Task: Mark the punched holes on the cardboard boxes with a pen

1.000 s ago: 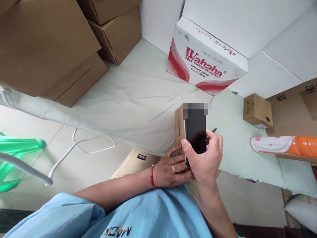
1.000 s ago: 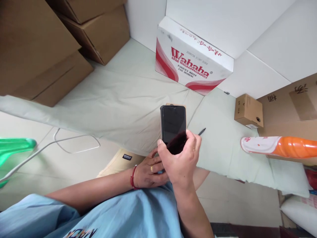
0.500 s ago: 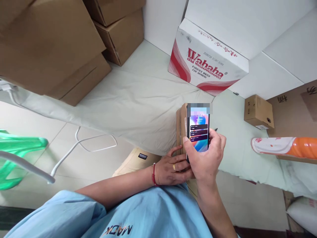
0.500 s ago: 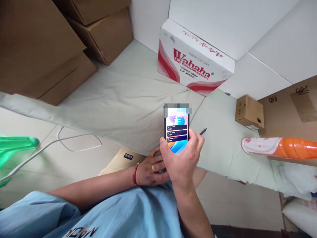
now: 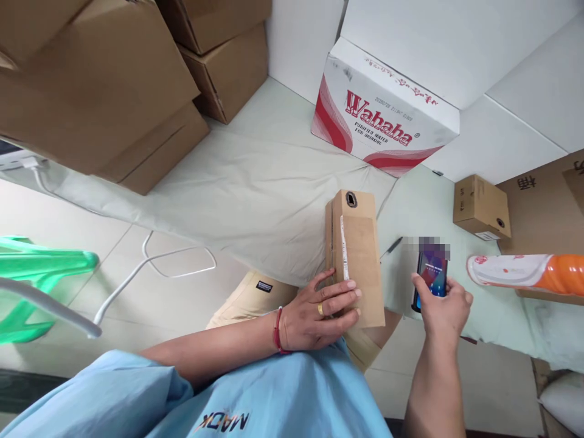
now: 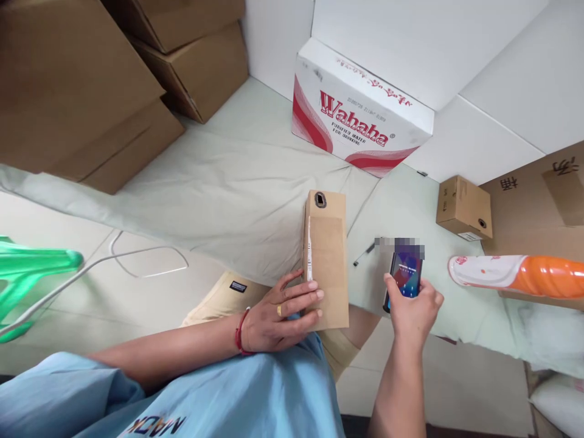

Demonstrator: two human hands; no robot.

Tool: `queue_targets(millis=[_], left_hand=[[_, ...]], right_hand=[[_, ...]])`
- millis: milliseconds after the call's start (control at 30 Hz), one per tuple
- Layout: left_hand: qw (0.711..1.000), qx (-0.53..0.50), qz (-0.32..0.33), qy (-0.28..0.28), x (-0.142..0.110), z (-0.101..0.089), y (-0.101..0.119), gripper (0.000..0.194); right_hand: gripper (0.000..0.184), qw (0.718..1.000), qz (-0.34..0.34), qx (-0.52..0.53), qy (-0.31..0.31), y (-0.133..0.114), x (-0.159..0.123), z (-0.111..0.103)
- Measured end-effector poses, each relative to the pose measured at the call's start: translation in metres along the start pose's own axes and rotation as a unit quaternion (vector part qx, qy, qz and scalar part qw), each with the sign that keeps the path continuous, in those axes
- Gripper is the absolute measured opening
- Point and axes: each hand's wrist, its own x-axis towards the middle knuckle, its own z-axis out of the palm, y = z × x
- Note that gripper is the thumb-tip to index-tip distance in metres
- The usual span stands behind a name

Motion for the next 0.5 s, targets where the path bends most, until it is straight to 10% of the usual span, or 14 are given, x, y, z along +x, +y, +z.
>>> queue_targets(millis=[267,500], left_hand=[[1.000,-0.009,-0.030,-0.002,0.009,-0.028,0.007,0.032],[0.981,0.099,-0.092,-0.138,-0.026,-0.079,-0.057,0.008]], right_hand=[[0.106,0.985,0.098,-0.102,-0.103,0.037,0.003,0.018],[0.121,0.997,-0.033,-0.006,-0.071,0.012,-0.031,0.019]])
